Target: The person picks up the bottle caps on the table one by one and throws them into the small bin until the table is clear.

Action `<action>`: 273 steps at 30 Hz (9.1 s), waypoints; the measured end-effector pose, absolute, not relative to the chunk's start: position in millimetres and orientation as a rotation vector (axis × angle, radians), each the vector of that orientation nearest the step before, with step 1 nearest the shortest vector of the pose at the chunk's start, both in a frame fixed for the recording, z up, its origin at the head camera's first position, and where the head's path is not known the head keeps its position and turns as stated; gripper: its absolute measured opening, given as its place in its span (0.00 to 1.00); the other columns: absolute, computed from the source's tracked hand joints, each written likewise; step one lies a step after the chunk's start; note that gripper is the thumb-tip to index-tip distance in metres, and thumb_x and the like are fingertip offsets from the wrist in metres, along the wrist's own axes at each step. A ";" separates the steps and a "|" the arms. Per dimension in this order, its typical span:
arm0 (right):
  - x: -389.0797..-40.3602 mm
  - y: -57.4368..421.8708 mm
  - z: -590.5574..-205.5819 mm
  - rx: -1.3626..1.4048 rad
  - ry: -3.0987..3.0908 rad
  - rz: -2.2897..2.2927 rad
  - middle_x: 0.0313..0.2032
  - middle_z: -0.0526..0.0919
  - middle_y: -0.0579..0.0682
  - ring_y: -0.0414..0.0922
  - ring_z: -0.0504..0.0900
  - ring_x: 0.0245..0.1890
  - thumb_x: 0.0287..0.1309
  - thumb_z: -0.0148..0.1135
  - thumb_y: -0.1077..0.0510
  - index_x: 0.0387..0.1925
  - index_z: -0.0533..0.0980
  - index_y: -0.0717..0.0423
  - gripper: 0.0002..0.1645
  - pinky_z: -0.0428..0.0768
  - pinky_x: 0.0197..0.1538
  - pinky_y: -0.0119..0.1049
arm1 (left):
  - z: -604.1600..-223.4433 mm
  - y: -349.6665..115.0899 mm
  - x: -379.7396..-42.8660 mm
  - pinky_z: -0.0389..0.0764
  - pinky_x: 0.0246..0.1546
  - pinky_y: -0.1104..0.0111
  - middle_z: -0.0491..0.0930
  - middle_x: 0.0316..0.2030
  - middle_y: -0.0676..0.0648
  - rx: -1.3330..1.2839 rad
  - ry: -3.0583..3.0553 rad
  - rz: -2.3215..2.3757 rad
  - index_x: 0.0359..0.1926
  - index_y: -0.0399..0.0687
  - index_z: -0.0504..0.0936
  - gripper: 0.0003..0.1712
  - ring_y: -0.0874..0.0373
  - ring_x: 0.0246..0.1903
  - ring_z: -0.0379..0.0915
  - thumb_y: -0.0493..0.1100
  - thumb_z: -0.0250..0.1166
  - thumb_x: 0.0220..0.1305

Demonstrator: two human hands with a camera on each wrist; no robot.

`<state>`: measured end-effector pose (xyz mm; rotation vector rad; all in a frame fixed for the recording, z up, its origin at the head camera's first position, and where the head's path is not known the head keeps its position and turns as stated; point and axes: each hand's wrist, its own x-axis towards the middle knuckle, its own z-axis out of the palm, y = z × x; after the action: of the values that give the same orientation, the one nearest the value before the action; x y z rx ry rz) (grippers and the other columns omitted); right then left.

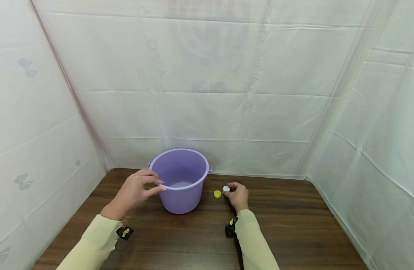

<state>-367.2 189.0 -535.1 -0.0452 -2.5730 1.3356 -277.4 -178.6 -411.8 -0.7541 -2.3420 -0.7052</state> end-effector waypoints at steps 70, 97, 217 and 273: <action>-315.5 199.7 -470.0 0.361 -2.487 1.562 0.44 0.90 0.54 0.42 0.89 0.41 0.51 0.80 0.62 0.47 0.86 0.55 0.19 0.86 0.45 0.30 | -408.7 -175.8 -278.9 0.83 0.40 0.65 0.83 0.34 0.62 -0.735 -2.415 -0.713 0.33 0.60 0.92 0.08 0.63 0.39 0.78 0.52 0.81 0.53; -312.0 160.3 -404.4 0.530 -2.264 1.718 0.44 0.89 0.59 0.43 0.89 0.43 0.49 0.82 0.62 0.46 0.85 0.60 0.21 0.86 0.48 0.32 | -408.0 -176.8 -280.0 0.83 0.42 0.64 0.83 0.34 0.60 -0.754 -2.398 -0.692 0.33 0.59 0.92 0.08 0.62 0.39 0.78 0.51 0.81 0.52; -342.8 147.4 -414.8 0.396 -2.229 1.725 0.59 0.85 0.49 0.52 0.80 0.63 0.52 0.81 0.48 0.57 0.83 0.49 0.30 0.77 0.68 0.48 | -407.4 -177.7 -282.3 0.83 0.44 0.62 0.83 0.34 0.60 -0.731 -2.435 -0.689 0.33 0.61 0.92 0.08 0.61 0.41 0.79 0.52 0.81 0.52; -354.9 182.0 -527.9 0.149 -2.590 1.526 0.44 0.90 0.56 0.51 0.88 0.46 0.50 0.82 0.53 0.46 0.86 0.60 0.24 0.85 0.49 0.41 | -406.7 -177.3 -283.5 0.84 0.46 0.62 0.84 0.35 0.62 -0.737 -2.436 -0.727 0.33 0.62 0.92 0.08 0.62 0.41 0.80 0.53 0.81 0.53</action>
<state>-354.9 182.0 -527.9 0.1485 -2.5896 1.5262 -283.5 -177.3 -406.7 -0.7374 -2.4360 -0.7267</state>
